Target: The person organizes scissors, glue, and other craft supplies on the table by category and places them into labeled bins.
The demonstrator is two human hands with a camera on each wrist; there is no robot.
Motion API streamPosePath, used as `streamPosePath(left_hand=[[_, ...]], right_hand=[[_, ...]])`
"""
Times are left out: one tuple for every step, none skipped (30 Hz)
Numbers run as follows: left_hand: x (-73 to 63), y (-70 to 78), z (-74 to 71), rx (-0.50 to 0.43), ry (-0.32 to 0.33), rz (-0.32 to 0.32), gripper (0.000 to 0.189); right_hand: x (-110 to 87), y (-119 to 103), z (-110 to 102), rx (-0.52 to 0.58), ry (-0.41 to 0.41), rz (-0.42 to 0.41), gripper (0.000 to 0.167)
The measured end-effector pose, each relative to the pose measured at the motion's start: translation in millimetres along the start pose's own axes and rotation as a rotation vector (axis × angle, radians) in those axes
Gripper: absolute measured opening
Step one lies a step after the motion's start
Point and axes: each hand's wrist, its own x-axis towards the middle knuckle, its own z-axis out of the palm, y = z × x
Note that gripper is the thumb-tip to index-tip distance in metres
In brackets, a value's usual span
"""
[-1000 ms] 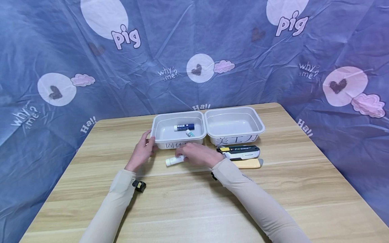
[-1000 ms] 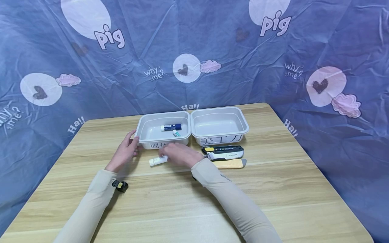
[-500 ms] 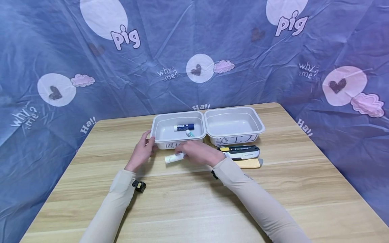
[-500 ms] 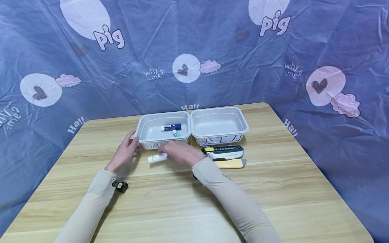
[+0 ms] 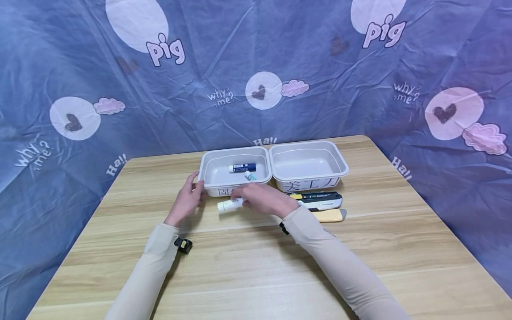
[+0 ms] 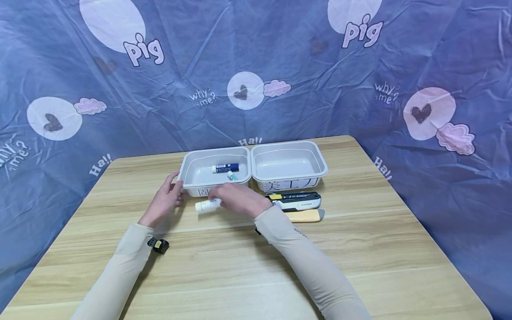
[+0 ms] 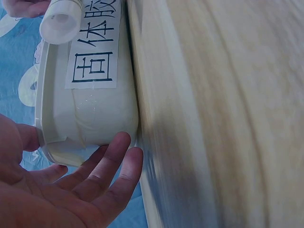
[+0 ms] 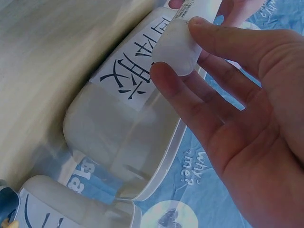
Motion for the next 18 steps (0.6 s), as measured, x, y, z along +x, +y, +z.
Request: streamPosePath(left_hand=[[0.0, 0.2, -0.2, 0.002, -0.002, -0.001, 0.059], [-0.1, 0.5, -0.3, 0.003, -0.003, -0.002, 0.059], [0.0, 0.6, -0.4, 0.003, -0.004, -0.002, 0.059], [-0.1, 0.7, -0.5, 0.003, -0.005, -0.002, 0.06], [-0.2, 0.8, -0.6, 0.003, -0.006, -0.002, 0.06], [-0.2, 0.8, -0.6, 0.004, -0.006, -0.003, 0.06], [-0.2, 0.7, -0.5, 0.002, -0.007, -0.002, 0.06], [-0.2, 0.6, -0.3, 0.002, -0.008, -0.002, 0.06], [-0.2, 0.4, -0.1, 0.001, -0.009, -0.001, 0.06], [-0.1, 0.3, 0.1, 0.001, -0.009, 0.0, 0.06], [-0.1, 0.1, 0.3, 0.001, -0.01, -0.001, 0.06], [0.0, -0.1, 0.5, 0.001, -0.01, -0.002, 0.061], [0.0, -0.3, 0.7, 0.002, -0.011, -0.002, 0.061], [0.0, -0.3, 0.8, 0.003, -0.011, -0.003, 0.061], [0.0, -0.3, 0.8, 0.004, -0.01, -0.004, 0.061], [0.1, -0.4, 0.9, 0.005, -0.01, -0.005, 0.061], [0.1, -0.5, 0.9, 0.006, -0.011, -0.006, 0.061], [0.1, -0.5, 0.9, 0.006, -0.011, -0.006, 0.061]], right_hand=[[-0.1, 0.0, -0.6, 0.001, 0.0, -0.001, 0.036], [-0.3, -0.1, -1.2, 0.004, -0.001, -0.001, 0.036], [-0.4, 0.0, -1.6, 0.005, -0.003, 0.0, 0.036], [-0.5, -0.1, -2.1, 0.007, -0.005, 0.003, 0.036], [-0.5, -0.2, -2.6, 0.009, -0.008, 0.007, 0.036], [-0.5, -0.1, -2.9, 0.011, -0.01, 0.01, 0.037], [-0.7, -0.1, -3.2, 0.012, -0.011, 0.012, 0.037], [-0.7, -0.1, -3.5, 0.014, -0.013, 0.015, 0.038], [-0.7, 0.0, -3.6, 0.015, -0.013, 0.017, 0.039], [-0.8, 0.1, -3.9, 0.017, -0.013, 0.019, 0.039], [-0.8, 0.2, -4.0, 0.018, -0.012, 0.019, 0.039], [-0.9, 0.3, -4.1, 0.019, -0.012, 0.018, 0.039], [-1.0, 0.3, -4.2, 0.02, -0.011, 0.017, 0.039], [-1.0, 0.3, -4.4, 0.02, -0.01, 0.017, 0.039], [-1.2, 0.3, -4.5, 0.021, -0.009, 0.017, 0.039], [-1.4, 0.2, -4.6, 0.021, -0.008, 0.017, 0.038], [-1.6, 0.2, -4.7, 0.021, -0.007, 0.017, 0.038], [-1.9, 0.1, -4.9, 0.02, -0.006, 0.018, 0.038]])
